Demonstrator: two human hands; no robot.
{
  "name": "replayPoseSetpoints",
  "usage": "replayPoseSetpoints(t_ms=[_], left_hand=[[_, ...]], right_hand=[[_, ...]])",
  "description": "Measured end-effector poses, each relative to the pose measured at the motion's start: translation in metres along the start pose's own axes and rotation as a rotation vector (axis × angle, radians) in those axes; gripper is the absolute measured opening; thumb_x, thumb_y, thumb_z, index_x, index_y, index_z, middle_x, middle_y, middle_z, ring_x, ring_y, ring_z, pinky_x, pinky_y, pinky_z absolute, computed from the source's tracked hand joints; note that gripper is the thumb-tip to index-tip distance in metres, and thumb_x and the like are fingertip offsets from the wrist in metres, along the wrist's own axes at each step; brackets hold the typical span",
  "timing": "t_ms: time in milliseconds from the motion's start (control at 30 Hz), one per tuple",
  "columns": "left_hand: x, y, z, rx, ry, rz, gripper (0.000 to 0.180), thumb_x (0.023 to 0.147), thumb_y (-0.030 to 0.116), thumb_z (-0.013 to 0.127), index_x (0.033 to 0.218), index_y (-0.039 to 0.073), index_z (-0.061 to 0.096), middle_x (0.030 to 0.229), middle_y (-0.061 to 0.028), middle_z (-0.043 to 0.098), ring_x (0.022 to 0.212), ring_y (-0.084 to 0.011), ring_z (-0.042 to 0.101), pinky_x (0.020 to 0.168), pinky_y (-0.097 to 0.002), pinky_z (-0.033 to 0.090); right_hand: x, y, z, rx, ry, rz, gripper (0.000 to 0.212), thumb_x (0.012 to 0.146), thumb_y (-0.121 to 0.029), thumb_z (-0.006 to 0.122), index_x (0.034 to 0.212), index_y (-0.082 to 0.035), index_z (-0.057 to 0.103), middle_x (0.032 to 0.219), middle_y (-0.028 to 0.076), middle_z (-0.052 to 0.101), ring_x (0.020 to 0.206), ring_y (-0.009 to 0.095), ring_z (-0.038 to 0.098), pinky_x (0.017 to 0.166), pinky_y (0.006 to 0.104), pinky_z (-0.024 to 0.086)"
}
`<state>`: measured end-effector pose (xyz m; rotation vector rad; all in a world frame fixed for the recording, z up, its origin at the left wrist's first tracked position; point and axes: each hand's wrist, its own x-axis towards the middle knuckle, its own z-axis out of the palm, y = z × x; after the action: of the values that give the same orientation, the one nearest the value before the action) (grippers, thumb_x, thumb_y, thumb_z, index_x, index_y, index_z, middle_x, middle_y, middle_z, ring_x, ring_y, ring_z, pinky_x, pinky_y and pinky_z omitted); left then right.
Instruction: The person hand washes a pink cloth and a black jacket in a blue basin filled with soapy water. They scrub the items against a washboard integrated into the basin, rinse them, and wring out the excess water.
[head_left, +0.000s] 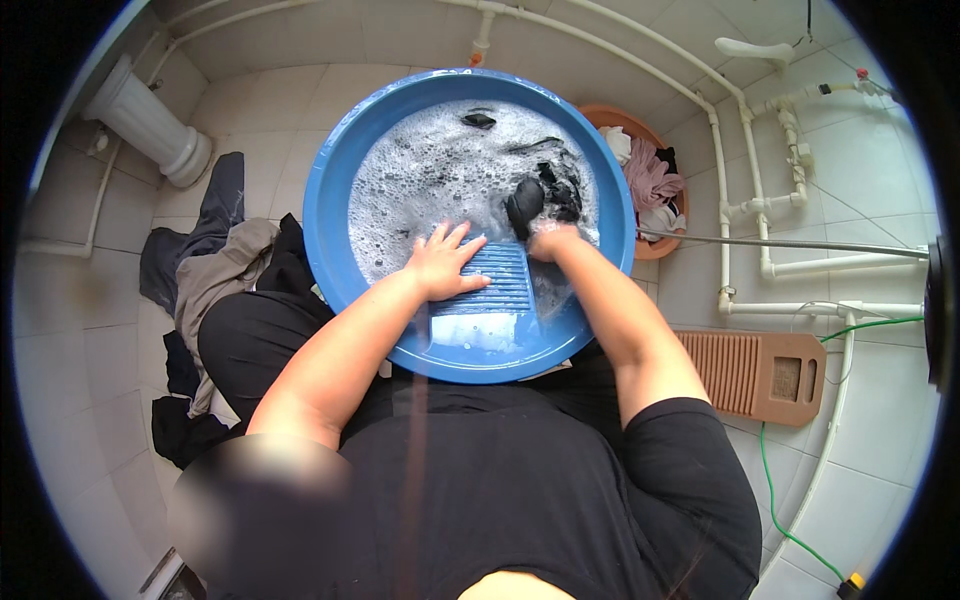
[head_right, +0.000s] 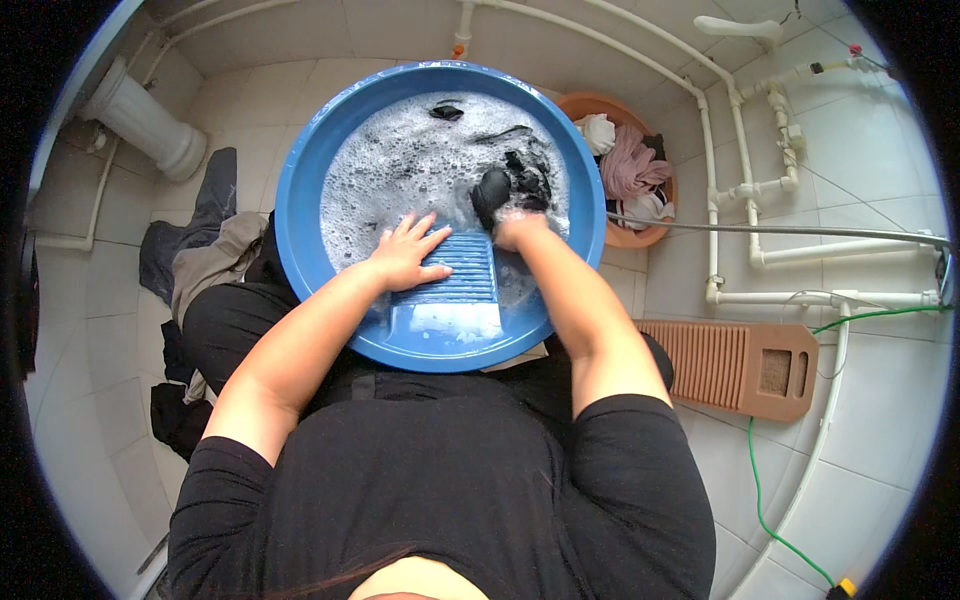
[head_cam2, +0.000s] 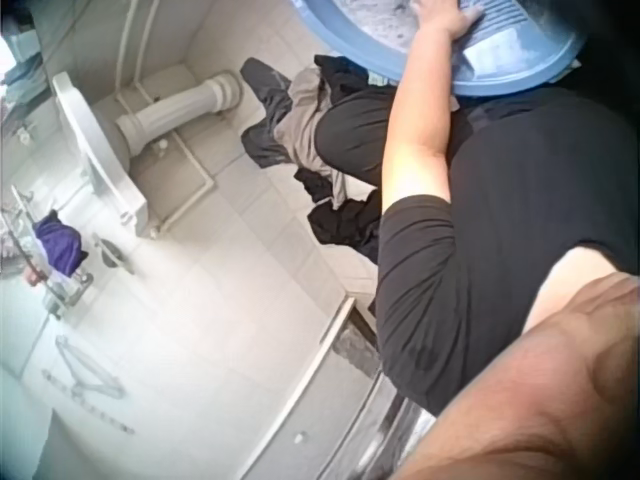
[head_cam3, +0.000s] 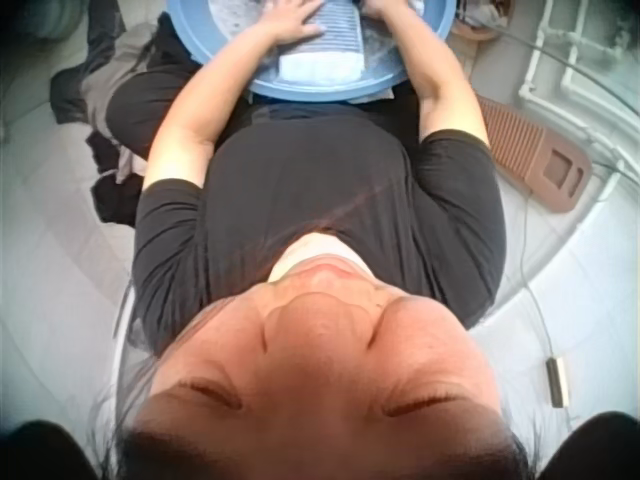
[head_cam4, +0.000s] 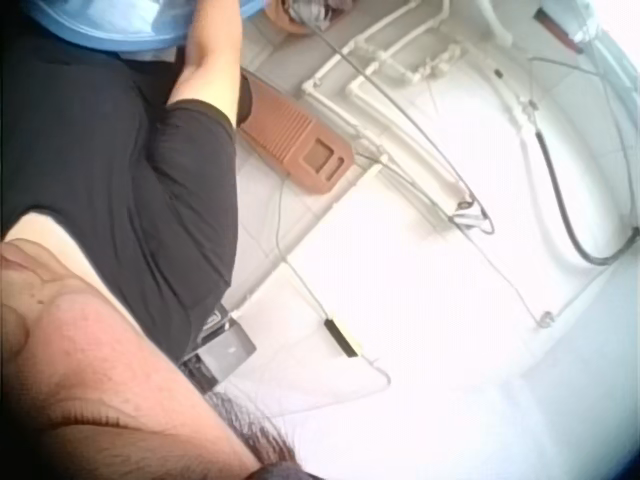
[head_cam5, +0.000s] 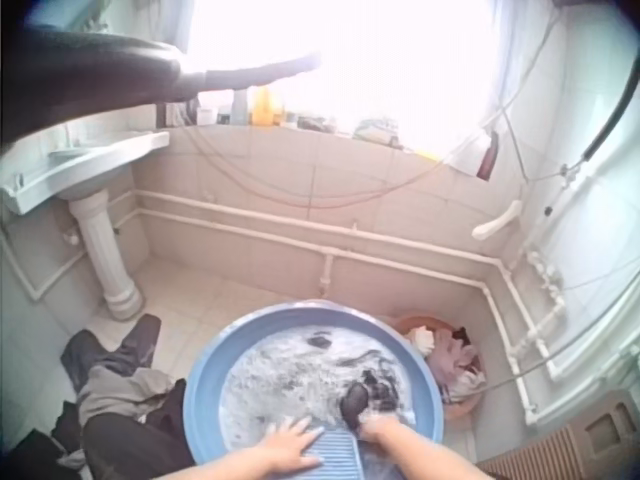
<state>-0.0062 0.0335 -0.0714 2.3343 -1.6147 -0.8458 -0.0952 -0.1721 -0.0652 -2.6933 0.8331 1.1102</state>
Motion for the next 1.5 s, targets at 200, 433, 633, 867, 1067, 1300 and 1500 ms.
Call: replayPoseSetpoints(t_ms=[200, 433, 633, 867, 1067, 1300, 1500], left_hand=[[0.025, 0.000, -0.015, -0.336, 0.253, -0.083, 0.088, 0.069, 0.039, 0.072, 0.138, 0.007, 0.029, 0.140, -0.0181, 0.032, 0.131, -0.0323, 0.030, 0.105, -0.0472, 0.027], [0.048, 0.037, -0.075, -0.797, 0.277, 0.257, 0.069, 0.067, 0.016, 0.073, 0.129, 0.008, 0.043, 0.121, -0.0154, 0.051, 0.114, -0.0302, 0.047, 0.098, -0.0361, 0.037], [0.001, 0.056, -0.129, -1.549, 0.105, 0.016, 0.034, 0.083, 0.008, 0.056, 0.116, 0.008, 0.052, 0.104, -0.0085, 0.059, 0.096, -0.0205, 0.058, 0.079, -0.0370, 0.050], [-0.025, 0.088, -0.136, -1.953, 0.079, 0.493, 0.040, 0.081, -0.004, 0.050, 0.121, -0.002, 0.043, 0.111, -0.0136, 0.056, 0.103, -0.0239, 0.057, 0.087, -0.0386, 0.048], [-0.025, 0.071, -0.117, -2.175, -0.046, 0.376, 0.048, 0.088, 0.039, 0.049, 0.120, 0.004, 0.049, 0.118, -0.0142, 0.054, 0.114, -0.0295, 0.048, 0.098, -0.0493, 0.036], [-0.003, 0.002, -0.048, -2.147, 0.154, -0.247, 0.062, 0.080, 0.056, 0.059, 0.117, 0.006, 0.051, 0.109, -0.0114, 0.059, 0.104, -0.0242, 0.056, 0.092, -0.0438, 0.042], [0.014, -0.006, -0.039, -1.548, 0.280, -0.223, 0.037, 0.085, 0.029, 0.062, 0.112, 0.004, 0.058, 0.103, -0.0109, 0.062, 0.096, -0.0179, 0.058, 0.085, -0.0306, 0.044]], right_hand=[[-0.053, 0.024, -0.053, 0.567, 0.598, -0.522, 0.036, 0.066, -0.012, 0.055, 0.101, -0.003, 0.058, 0.103, 0.020, 0.059, 0.100, 0.036, 0.054, 0.086, 0.0403, 0.044], [-0.118, 0.024, -0.095, 1.062, 0.530, -0.856, 0.037, 0.065, 0.002, 0.051, 0.102, 0.001, 0.055, 0.094, 0.005, 0.057, 0.089, 0.012, 0.052, 0.082, 0.0266, 0.043], [-0.121, 0.033, -0.070, 1.350, 0.415, -0.766, 0.054, 0.077, -0.013, 0.067, 0.125, -0.004, 0.044, 0.113, 0.004, 0.051, 0.100, 0.012, 0.049, 0.089, 0.0251, 0.039], [-0.101, 0.018, -0.035, 2.217, -0.468, -0.369, 0.069, 0.083, -0.063, 0.040, 0.136, -0.017, 0.037, 0.134, 0.015, 0.043, 0.122, 0.042, 0.036, 0.096, 0.0641, 0.028], [-0.082, -0.004, -0.024, 2.678, -0.474, -0.542, 0.046, 0.084, -0.043, 0.048, 0.111, -0.008, 0.059, 0.109, 0.011, 0.062, 0.096, 0.026, 0.060, 0.089, 0.0442, 0.046], [-0.066, -0.030, -0.006, 2.483, -0.650, -0.533, 0.036, 0.084, -0.030, 0.046, 0.098, -0.001, 0.061, 0.102, 0.015, 0.063, 0.093, 0.024, 0.061, 0.090, 0.0383, 0.046], [-0.036, -0.014, 0.004, 1.437, 0.228, -0.302, 0.038, 0.079, -0.033, 0.061, 0.099, -0.001, 0.060, 0.099, 0.010, 0.062, 0.093, 0.017, 0.056, 0.080, 0.0301, 0.044]])
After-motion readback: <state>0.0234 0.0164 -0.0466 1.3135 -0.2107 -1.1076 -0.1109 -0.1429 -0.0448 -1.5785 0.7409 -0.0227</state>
